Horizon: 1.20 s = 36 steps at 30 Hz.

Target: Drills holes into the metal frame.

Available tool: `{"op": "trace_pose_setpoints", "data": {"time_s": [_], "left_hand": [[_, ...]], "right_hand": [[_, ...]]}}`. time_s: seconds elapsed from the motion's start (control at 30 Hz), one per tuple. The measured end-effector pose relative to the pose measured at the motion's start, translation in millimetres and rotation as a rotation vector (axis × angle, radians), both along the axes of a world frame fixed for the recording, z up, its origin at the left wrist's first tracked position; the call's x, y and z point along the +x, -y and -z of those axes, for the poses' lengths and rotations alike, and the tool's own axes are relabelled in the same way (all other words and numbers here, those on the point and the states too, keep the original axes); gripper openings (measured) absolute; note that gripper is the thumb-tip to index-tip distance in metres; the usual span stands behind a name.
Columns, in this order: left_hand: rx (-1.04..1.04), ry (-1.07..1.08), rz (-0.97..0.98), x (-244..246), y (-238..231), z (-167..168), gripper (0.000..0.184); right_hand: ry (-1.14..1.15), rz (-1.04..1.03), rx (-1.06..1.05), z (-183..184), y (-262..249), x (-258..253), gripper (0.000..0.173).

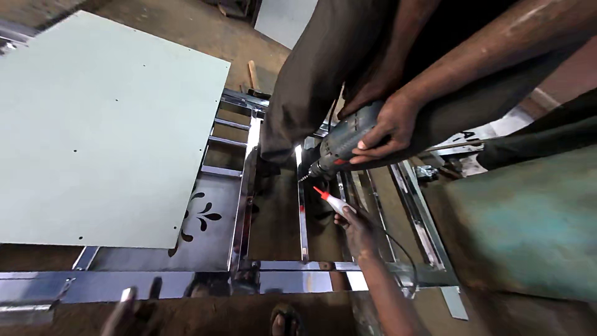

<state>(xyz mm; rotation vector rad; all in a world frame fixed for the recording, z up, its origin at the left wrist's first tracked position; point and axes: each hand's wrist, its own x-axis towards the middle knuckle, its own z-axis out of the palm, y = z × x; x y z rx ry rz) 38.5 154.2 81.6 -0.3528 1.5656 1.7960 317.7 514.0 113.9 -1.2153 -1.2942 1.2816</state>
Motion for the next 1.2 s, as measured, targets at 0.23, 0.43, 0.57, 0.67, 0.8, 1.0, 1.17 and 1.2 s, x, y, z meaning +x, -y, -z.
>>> {"op": "trace_pose_setpoints", "data": {"time_s": [0.23, 0.43, 0.57, 0.67, 0.8, 1.0, 1.17, 1.2], "left_hand": [[0.436, 0.221, -0.168, 19.9, -71.5, 28.1, 0.036], [0.639, 0.219, -0.125, 19.3, -57.1, 51.1, 0.014], [0.678, 0.216, -0.122, 17.5, -55.9, 56.6, 0.010], [0.678, 0.218, -0.155, 18.9, -56.0, 59.6, 0.008], [0.658, 0.217, -0.171, 18.9, -55.2, 61.3, 0.008], [0.689, 0.225, -0.199, 19.7, -55.6, 62.4, 0.008], [0.693, 0.228, -0.197, 20.0, -56.4, 61.2, 0.009], [0.691, 0.225, -0.199, 20.0, -56.5, 60.9, 0.009]], "right_hand": [[0.125, 0.008, 0.044, 7.1, -9.2, -11.6, 0.023], [0.214, -0.003, 0.061, 5.5, -10.5, -20.1, 0.028], [0.332, -0.007, 0.099, 7.7, -14.6, -29.0, 0.030], [0.449, -0.027, 0.136, 6.2, -17.9, -32.1, 0.029], [0.562, -0.064, 0.197, 5.0, -24.2, -34.0, 0.026], [0.580, -0.061, 0.208, 3.5, -26.6, -39.0, 0.024], [0.578, -0.059, 0.209, 0.4, -25.4, -42.4, 0.022], [0.582, -0.060, 0.210, -0.3, -24.9, -42.7, 0.022]]}}
